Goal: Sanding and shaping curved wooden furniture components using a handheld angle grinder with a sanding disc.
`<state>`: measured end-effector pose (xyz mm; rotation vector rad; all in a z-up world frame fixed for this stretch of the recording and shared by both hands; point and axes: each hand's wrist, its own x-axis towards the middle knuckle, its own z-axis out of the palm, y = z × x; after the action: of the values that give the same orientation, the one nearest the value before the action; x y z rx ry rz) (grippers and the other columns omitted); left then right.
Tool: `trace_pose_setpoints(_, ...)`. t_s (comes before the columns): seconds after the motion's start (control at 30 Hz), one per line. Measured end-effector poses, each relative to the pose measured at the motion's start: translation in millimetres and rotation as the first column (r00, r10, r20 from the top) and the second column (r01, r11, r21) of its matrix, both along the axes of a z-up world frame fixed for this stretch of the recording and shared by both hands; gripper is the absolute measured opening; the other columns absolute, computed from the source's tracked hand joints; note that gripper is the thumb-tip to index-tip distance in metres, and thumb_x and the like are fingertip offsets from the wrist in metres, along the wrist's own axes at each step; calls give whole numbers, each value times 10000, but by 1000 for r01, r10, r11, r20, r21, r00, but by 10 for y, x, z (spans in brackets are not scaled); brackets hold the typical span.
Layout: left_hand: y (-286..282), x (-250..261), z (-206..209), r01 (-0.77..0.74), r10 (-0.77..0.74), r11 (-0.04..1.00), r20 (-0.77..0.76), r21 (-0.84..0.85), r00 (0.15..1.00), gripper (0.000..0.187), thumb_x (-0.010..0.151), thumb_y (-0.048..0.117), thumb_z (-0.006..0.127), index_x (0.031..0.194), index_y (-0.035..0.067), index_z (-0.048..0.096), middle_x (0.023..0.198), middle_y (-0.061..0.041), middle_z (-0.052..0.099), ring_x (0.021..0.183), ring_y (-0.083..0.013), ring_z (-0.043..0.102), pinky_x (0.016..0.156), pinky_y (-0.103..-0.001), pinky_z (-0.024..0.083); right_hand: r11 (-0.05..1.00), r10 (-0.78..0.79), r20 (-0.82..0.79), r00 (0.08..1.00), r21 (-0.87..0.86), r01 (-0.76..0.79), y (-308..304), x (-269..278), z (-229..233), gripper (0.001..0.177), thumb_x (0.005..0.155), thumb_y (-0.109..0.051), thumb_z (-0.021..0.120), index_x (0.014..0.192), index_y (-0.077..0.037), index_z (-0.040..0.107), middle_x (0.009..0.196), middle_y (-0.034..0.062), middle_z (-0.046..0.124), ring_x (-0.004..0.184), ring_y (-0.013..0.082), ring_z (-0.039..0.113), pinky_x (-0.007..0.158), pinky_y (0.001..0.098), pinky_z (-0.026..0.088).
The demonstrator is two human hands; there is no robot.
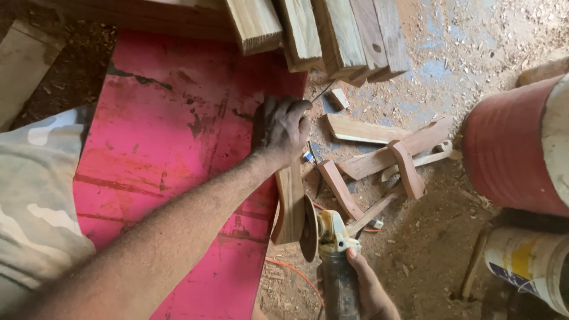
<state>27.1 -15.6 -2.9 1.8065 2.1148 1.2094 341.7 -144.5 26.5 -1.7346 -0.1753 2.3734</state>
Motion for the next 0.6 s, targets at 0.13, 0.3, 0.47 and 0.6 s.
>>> trace_pose_setpoints(0.13,-8,-13,44,-13,14,999,26,-46,1000,212,903,179,633,1105,149,689,1095,-68,684,1024,-331,564,918,-485,465,995,86,23,996,58,-87,-149,53,-29,756,795,-673,609,1104,17,648,768,202,746,617,291,729,551,407,600)
trace_pose_setpoints(0.3,8,-6,18,-6,5,995,-9,-97,1000,202,925,205,620,1111,156,680,1112,-67,680,1055,-315,553,921,-476,455,995,13,-14,1000,103,-11,-471,60,-25,711,797,-637,606,1128,-9,641,757,205,735,586,285,706,502,403,569)
trace_pose_setpoints(0.47,19,-8,11,-3,2,986,-5,-166,1000,225,959,233,601,1162,164,670,1145,-65,676,1049,-297,538,895,-455,450,988,-141,28,990,71,138,-807,-16,12,691,783,-598,642,1134,-3,631,736,211,716,547,303,690,480,415,557)
trace_pose_setpoints(0.6,21,-13,-5,-25,22,989,-22,-144,1000,230,941,232,613,1151,159,672,1143,-71,676,1046,-298,547,895,-462,451,979,-190,2,982,70,190,-938,-59,56,674,754,-600,671,1132,-44,635,693,201,711,507,292,675,438,396,527)
